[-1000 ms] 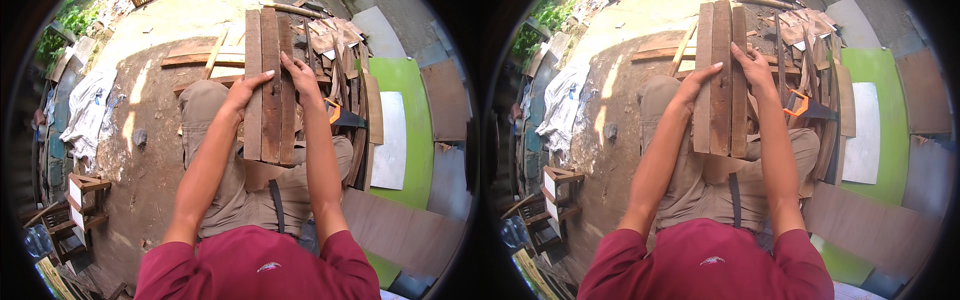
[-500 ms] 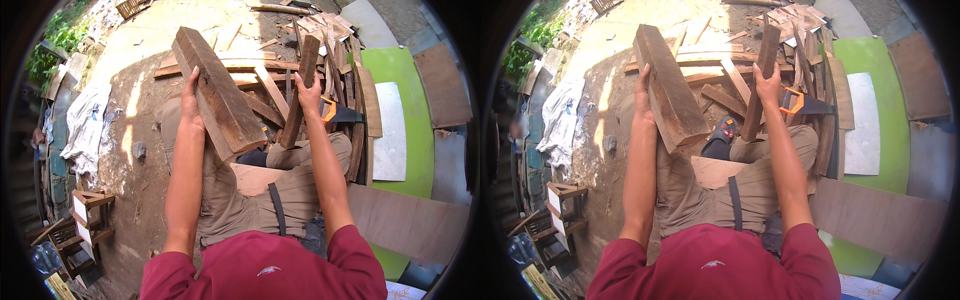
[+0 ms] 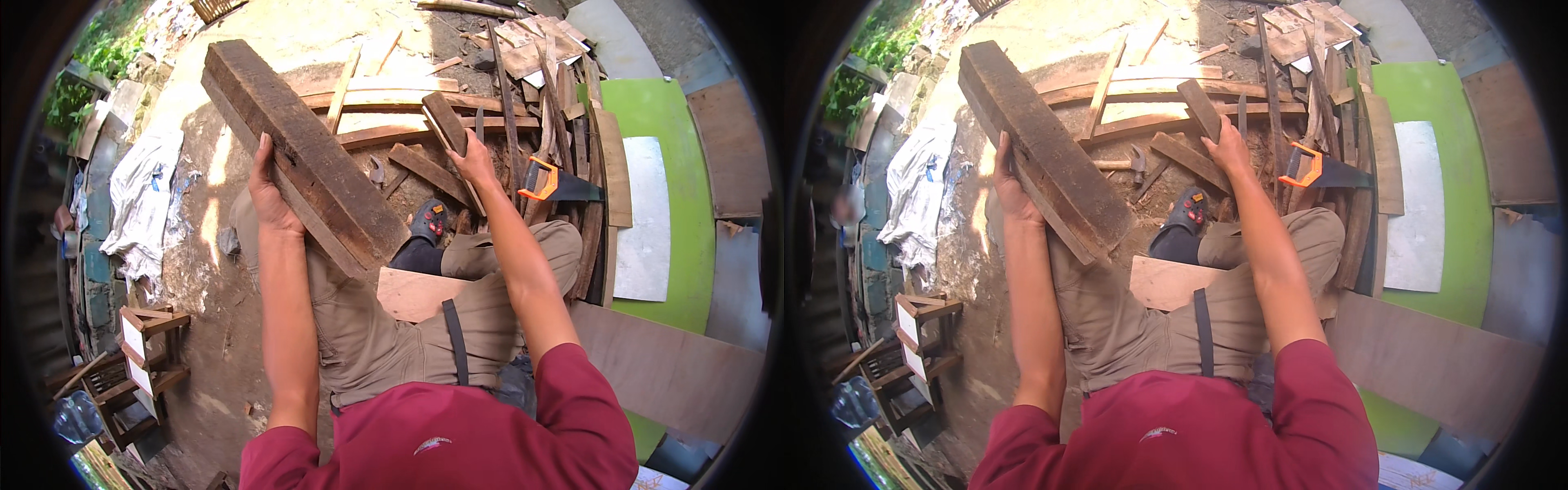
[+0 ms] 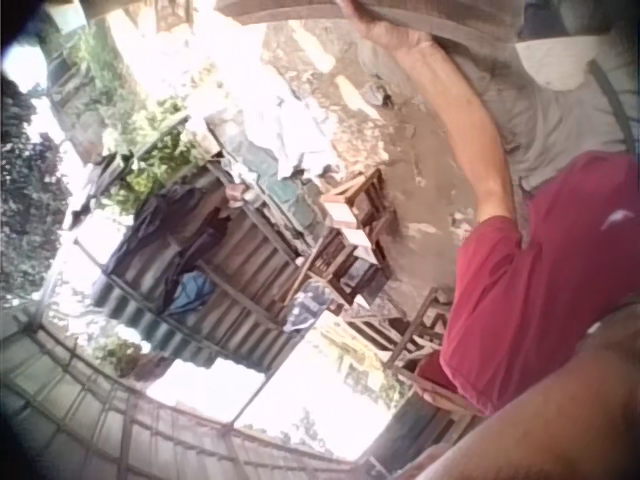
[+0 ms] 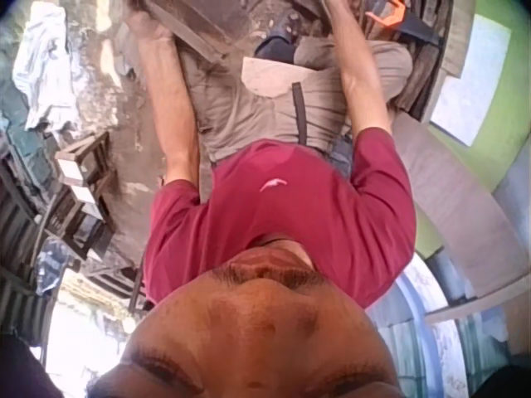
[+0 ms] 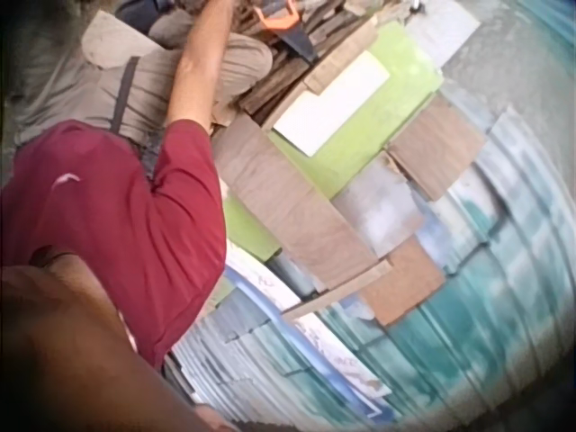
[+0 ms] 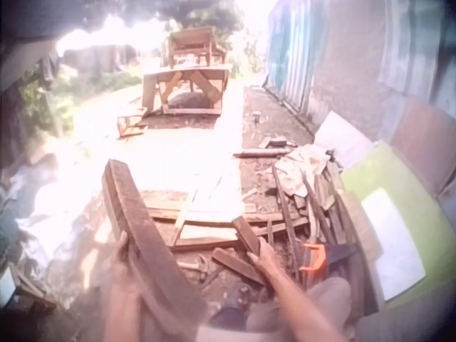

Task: The person sits on the ground and sorts through a pile of wooden planks and scraps. They pick up pieces, inspect them, and place them into small stacks. The person uses a hand saw and a chisel to cut and trim some of the wood pieces.

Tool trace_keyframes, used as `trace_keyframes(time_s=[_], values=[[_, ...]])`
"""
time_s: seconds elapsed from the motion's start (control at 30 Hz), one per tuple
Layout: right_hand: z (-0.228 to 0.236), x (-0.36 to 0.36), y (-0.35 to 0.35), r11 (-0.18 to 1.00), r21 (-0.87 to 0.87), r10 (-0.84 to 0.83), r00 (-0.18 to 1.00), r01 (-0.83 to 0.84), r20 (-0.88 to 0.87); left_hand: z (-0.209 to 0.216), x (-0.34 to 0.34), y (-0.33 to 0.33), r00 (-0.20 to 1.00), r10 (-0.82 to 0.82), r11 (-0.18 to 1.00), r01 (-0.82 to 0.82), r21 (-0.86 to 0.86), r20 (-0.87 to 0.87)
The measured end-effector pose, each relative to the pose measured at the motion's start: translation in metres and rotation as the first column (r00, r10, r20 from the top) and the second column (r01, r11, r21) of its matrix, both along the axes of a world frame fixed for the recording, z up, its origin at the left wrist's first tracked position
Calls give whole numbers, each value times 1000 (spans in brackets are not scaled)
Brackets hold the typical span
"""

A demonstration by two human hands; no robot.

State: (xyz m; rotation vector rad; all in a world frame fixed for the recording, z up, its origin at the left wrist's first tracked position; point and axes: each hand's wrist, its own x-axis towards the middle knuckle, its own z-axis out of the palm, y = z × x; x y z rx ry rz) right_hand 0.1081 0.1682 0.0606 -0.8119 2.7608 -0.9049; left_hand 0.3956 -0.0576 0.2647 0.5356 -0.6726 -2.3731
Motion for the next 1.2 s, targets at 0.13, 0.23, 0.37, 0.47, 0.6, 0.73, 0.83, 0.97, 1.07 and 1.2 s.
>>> trace_keyframes(time_s=[0.13,0.23,0.37,0.47,0.6,0.73,0.83,0.97,1.07,1.2], values=[[-12,7,-17,996,36,81,996,-80,-23,-7,14,-8,998,36,999,-35,-15,54],[-39,-3,-24,981,13,194,969,-194,-155,-9,14,-10,992,62,998,-63,2,107],[-56,17,-44,935,263,247,969,-239,4,-12,21,-11,984,124,990,-131,50,124],[-123,23,-16,888,457,123,985,-55,-121,-6,4,-6,992,67,997,-69,17,105],[-119,68,7,880,459,152,988,-124,-25,-7,5,2,974,128,990,-136,30,188],[-137,60,28,876,467,183,979,-121,-89,-12,-18,9,984,59,991,-77,105,170],[-128,50,18,788,573,204,974,-226,103,-18,-30,7,976,38,992,-63,113,215],[-139,49,34,928,356,126,992,-113,-16,-17,-55,13,963,23,995,-50,91,270],[-143,46,43,981,166,114,989,-97,-93,-20,-66,17,955,-2,995,-27,94,296],[-126,37,38,997,72,35,995,-28,-93,-20,-71,20,948,-5,996,-23,83,317]])
